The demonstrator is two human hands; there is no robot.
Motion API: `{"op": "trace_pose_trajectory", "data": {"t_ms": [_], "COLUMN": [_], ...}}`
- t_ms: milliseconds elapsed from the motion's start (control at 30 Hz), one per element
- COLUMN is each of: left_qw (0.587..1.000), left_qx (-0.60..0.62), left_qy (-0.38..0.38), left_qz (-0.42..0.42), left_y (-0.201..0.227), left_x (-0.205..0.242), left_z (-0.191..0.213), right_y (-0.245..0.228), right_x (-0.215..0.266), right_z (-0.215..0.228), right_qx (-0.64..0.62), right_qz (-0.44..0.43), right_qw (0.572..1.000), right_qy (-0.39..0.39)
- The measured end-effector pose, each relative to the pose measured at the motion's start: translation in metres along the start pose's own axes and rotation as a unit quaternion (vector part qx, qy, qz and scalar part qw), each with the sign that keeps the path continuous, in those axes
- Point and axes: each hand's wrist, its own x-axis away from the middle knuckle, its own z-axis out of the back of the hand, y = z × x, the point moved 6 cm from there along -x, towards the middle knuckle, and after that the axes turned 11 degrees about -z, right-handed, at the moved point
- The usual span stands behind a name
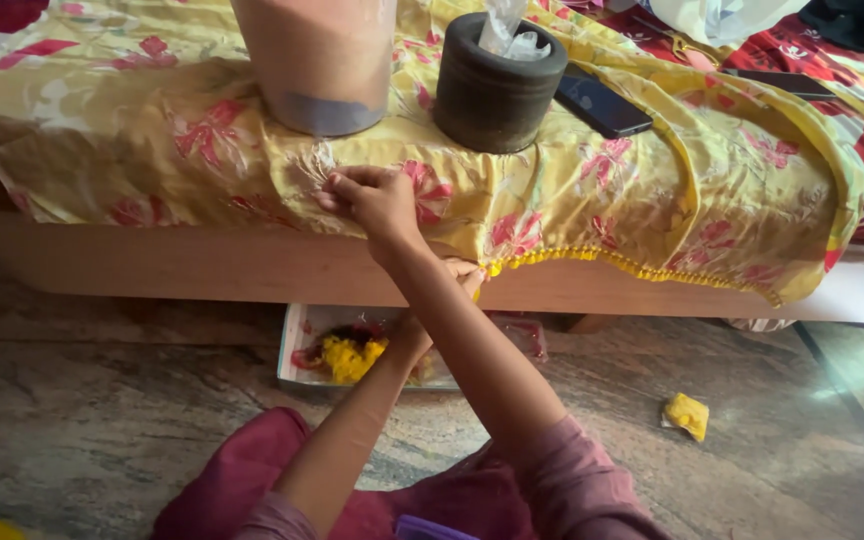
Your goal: Attaching a yellow fringe ribbon to the edge of a floral fabric piece manually.
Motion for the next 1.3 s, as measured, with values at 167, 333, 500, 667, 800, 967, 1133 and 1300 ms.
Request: {"op": "trace_pose_trajectory", "data": {"t_ms": [167, 333, 500, 667, 800, 967, 1133, 1300], "left_qw": [0.996, 0.998, 0.998, 0.991, 0.984, 0.997, 0.956, 0.954], "left_qx": [0.082, -0.04, -0.067, -0.132, -0.156, 0.032, -0.268, -0.286], "left_qy": [0.017, 0.019, -0.004, 0.008, 0.064, 0.017, 0.064, 0.043], "left_qz": [0.023, -0.046, 0.02, 0.01, -0.055, 0.069, -0.1, -0.075], "left_y": [-0.015, -0.002, -0.016, -0.024, -0.034, -0.141, -0.051, -0.052], "left_x": [-0.004, -0.009, -0.01, -0.007, -0.003, -0.001, -0.005, -0.006], "left_z": [-0.008, -0.002, -0.008, -0.013, -0.022, -0.065, -0.019, -0.021], "right_y": [0.011, 0.023, 0.014, 0.029, 0.018, -0.028, -0.079, -0.104], "right_x": [0.003, 0.0, 0.047, 0.116, 0.126, 0.106, 0.062, 0.045], "right_z": [0.004, 0.011, 0.01, 0.022, 0.027, 0.015, -0.002, -0.033], "right_qx": [-0.051, -0.047, 0.041, 0.18, 0.191, 0.367, 0.453, 0.479], "right_qz": [-0.036, -0.033, -0.036, -0.025, 0.008, 0.05, 0.295, 0.447], "right_qw": [0.998, 0.998, 0.998, 0.979, 0.978, 0.923, 0.827, 0.743], "right_qy": [-0.001, 0.009, 0.039, 0.095, 0.083, 0.107, 0.158, 0.137]}}
